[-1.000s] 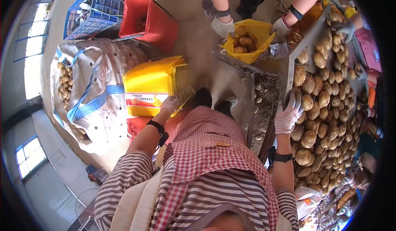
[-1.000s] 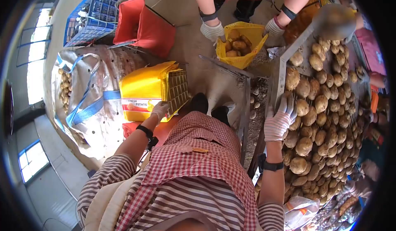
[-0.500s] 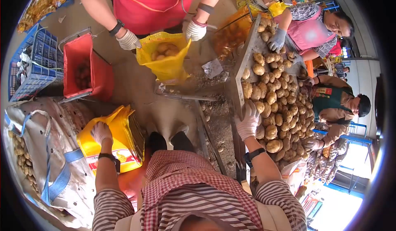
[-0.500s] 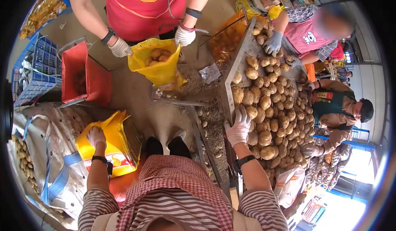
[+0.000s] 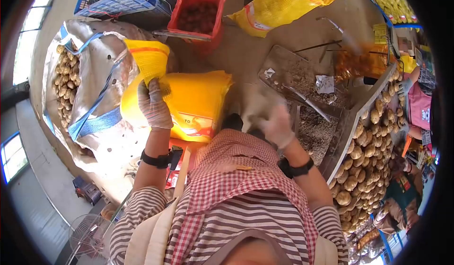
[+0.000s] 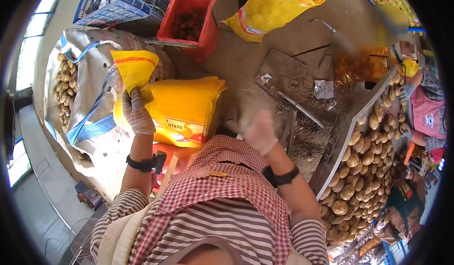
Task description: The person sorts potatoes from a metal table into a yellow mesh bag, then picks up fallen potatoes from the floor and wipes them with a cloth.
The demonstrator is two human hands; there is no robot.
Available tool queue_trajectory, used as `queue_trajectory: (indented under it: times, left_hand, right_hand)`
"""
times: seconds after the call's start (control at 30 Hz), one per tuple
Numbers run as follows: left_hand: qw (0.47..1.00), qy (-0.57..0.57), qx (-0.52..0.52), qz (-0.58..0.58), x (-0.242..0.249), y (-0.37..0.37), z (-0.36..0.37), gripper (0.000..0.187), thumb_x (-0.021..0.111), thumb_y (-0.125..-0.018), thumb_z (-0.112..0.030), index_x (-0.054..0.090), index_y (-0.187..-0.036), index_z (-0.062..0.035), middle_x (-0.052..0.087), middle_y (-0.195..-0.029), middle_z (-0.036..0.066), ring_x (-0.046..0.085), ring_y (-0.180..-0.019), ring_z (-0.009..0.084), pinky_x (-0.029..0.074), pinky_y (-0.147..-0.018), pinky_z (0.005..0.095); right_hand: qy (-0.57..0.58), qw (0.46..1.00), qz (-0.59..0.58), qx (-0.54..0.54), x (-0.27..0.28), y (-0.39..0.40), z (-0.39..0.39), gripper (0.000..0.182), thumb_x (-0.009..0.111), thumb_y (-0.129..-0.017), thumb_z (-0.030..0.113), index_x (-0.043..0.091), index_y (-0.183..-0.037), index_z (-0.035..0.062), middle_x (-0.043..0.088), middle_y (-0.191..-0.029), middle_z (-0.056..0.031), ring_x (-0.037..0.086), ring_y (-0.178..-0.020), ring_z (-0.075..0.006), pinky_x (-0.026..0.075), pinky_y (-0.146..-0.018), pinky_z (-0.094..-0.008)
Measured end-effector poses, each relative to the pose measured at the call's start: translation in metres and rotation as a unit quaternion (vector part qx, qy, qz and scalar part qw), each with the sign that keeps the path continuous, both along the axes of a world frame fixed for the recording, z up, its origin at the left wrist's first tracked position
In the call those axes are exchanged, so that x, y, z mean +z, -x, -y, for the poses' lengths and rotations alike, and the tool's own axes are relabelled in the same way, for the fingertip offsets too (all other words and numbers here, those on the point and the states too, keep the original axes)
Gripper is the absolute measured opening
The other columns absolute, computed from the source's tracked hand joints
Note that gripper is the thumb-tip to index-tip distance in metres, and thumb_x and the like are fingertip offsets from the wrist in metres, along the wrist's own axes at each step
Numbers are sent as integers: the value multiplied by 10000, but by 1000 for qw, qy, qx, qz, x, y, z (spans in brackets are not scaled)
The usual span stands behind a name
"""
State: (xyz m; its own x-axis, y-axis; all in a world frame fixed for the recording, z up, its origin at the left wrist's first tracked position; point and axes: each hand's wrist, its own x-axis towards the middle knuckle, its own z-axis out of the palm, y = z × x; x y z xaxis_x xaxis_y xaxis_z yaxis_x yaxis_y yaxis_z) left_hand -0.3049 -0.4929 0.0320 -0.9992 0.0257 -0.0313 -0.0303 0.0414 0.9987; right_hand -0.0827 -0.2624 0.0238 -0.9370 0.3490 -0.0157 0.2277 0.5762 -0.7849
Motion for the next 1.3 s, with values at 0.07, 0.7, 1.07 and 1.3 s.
queue_trajectory:
  times: [0.07,0.7,1.07,1.3]
  left_hand:
    - [998,28,-37,32,20,-15,-11,262,597,-1032,-200,618,-1216,-15,667,-1078,41,599,-949,132,496,-836,287]
    - [919,11,-239,313,-123,6,-30,1061,746,-782,-694,301,-1602,-188,364,-1591,55,346,-1457,300,282,-1190,453]
    - [645,-267,-520,492,-184,-145,-217,922,664,-810,-722,425,-1517,-181,444,-1579,49,381,-1458,311,329,-1186,563]
    - [669,-309,-371,566,-169,-145,-318,625,653,-947,-477,516,-1443,-122,589,-1446,80,525,-1346,323,389,-1166,524]
  right_hand:
    - [103,992,24,71,-4,50,39,769,823,-766,394,539,-1339,-32,608,-1298,-255,569,-1214,-419,445,-1061,-458]
    - [832,526,-97,-151,67,57,-78,450,679,-982,296,602,-1306,-7,679,-1272,-158,675,-1135,-271,545,-1019,-397]
    - [888,385,-217,-132,77,23,-186,469,792,-897,300,663,-1253,22,700,-1240,-141,700,-1075,-257,573,-963,-383]
    - [872,380,-276,-139,53,-1,-285,454,758,-920,355,667,-1254,61,701,-1245,-122,690,-1084,-263,555,-985,-417]
